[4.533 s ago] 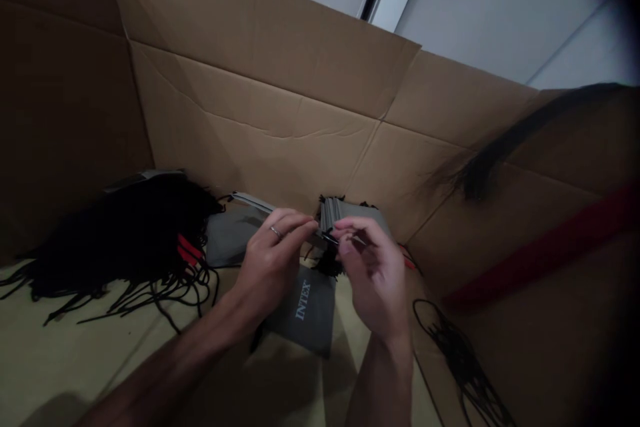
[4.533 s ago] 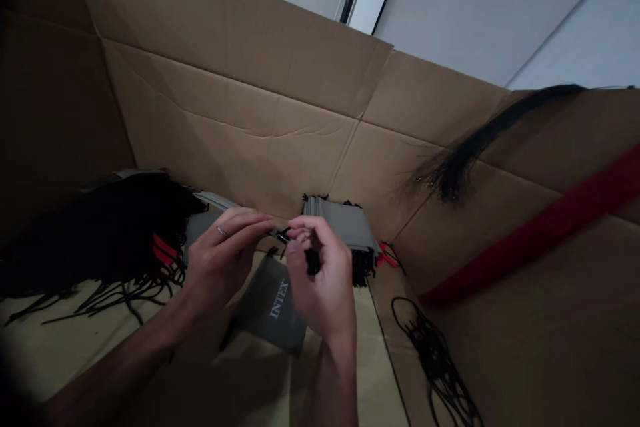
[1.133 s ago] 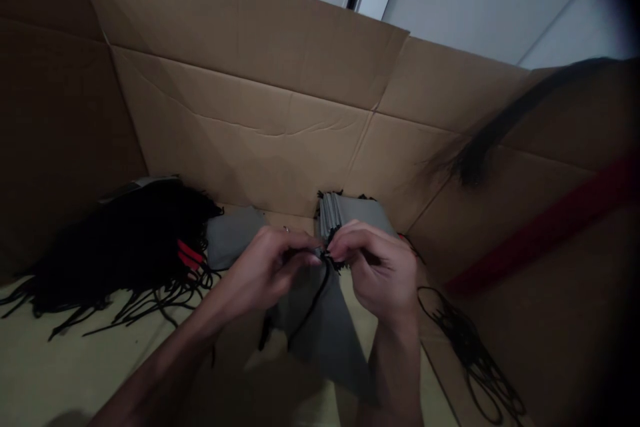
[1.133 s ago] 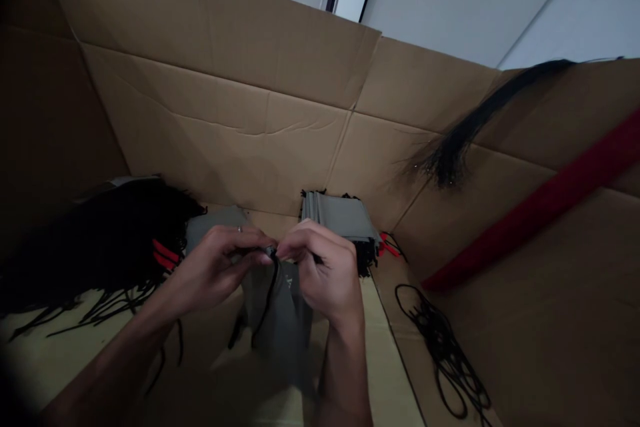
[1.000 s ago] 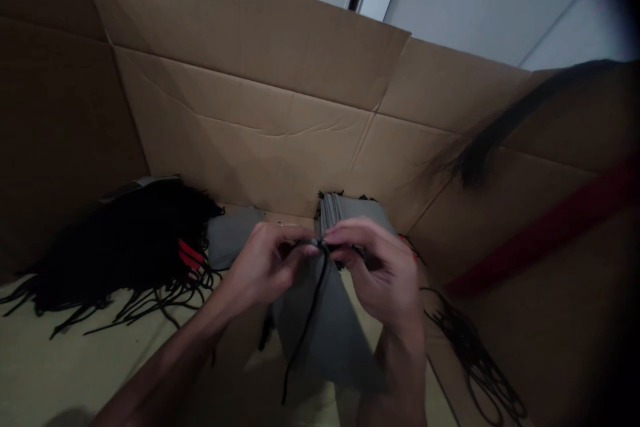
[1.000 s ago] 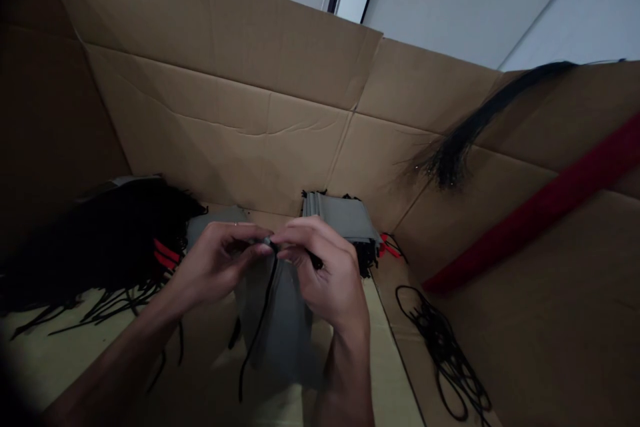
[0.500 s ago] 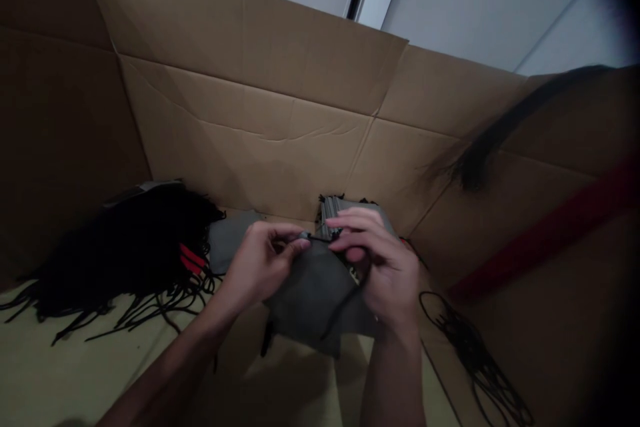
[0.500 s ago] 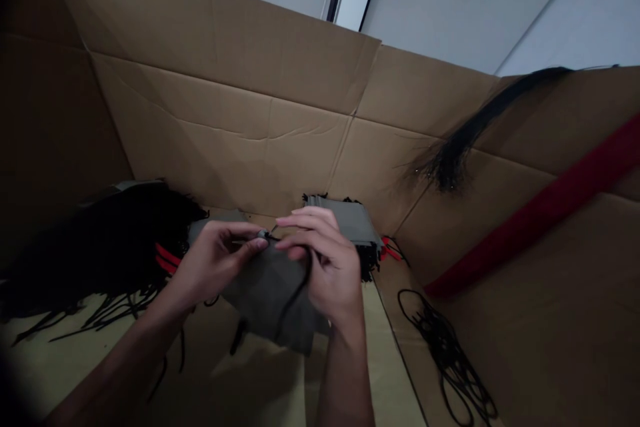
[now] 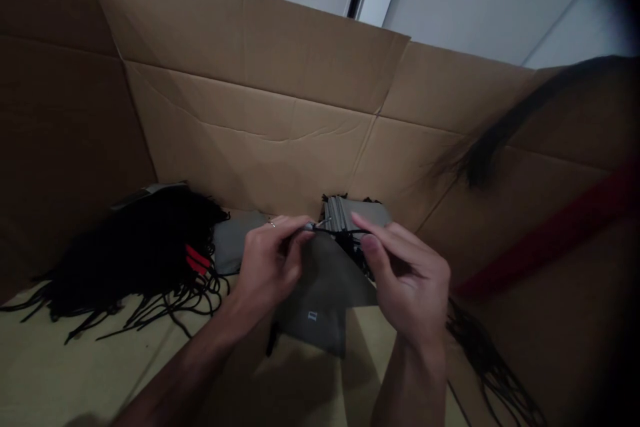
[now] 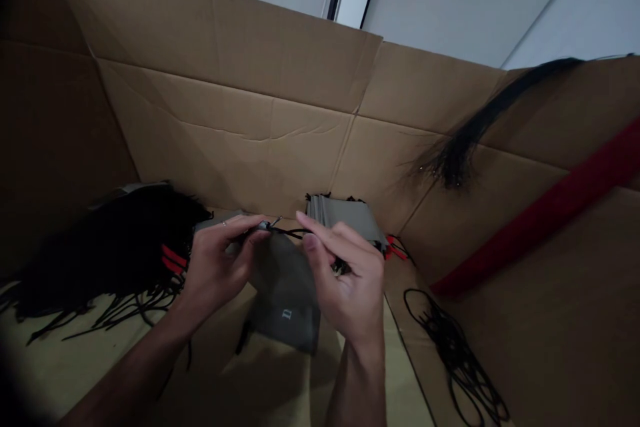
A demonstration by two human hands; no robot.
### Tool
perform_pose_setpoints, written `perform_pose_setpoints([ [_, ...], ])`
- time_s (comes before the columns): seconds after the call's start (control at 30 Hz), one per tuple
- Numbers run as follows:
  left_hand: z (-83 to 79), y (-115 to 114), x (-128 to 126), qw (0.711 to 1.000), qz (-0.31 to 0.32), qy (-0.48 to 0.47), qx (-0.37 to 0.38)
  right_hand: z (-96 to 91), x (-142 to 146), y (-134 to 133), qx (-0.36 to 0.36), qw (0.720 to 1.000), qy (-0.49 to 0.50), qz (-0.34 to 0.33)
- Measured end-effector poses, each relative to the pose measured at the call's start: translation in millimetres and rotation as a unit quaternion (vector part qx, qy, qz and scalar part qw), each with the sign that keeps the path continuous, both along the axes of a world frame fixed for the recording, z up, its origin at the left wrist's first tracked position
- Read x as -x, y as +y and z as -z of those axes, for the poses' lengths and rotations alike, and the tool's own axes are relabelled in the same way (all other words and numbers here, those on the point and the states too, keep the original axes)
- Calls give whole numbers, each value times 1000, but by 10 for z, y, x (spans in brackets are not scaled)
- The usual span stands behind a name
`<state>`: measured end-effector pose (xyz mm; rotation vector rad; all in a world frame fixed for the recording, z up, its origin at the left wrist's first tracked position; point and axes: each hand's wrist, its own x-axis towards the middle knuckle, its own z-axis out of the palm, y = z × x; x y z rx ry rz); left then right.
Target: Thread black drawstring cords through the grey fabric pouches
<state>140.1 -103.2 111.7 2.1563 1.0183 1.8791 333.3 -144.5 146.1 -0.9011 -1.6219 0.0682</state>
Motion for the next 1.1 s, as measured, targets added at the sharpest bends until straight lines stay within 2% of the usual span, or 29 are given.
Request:
perform_pose_setpoints([
  [0.1,-11,-57,-1,999,33,-33,26,-9,62,-25,-24,1000,-2,19],
  [0.23,-23,-98,-12,994,40,-53,91,-28,79,-57,-64,996,4,60],
  [0.37,-25,-91,-22,991,29,-52,124,-54,86,-116,-44,997,41,37],
  [0.43,-14,-65,-17,995,9,-21,94,-58,89,-133,-15,996,93,8],
  [0.53,25,-4,-2,998,-39,54,10,-60,79,-126,24,980,195,-36],
  [0.6,58,39,6,990,-83,112,-22,-74,62,-107,17,968,243,-66],
  [0.7,96,87,7,969,-150,197,4,-124,30,-84,-27,946,298,-128],
  [0.83,114,127,0,955,-180,229,57,-192,-12,-95,-44,930,326,-167],
  [0.97,115,130,-4,963,-178,195,63,-163,-30,-119,-62,937,320,-129],
  [1.03,102,104,-9,979,-135,137,68,-110,-15,-125,-54,963,256,-66],
  [1.1,80,61,-18,992,-58,53,98,-56,21,-125,-23,987,157,10],
])
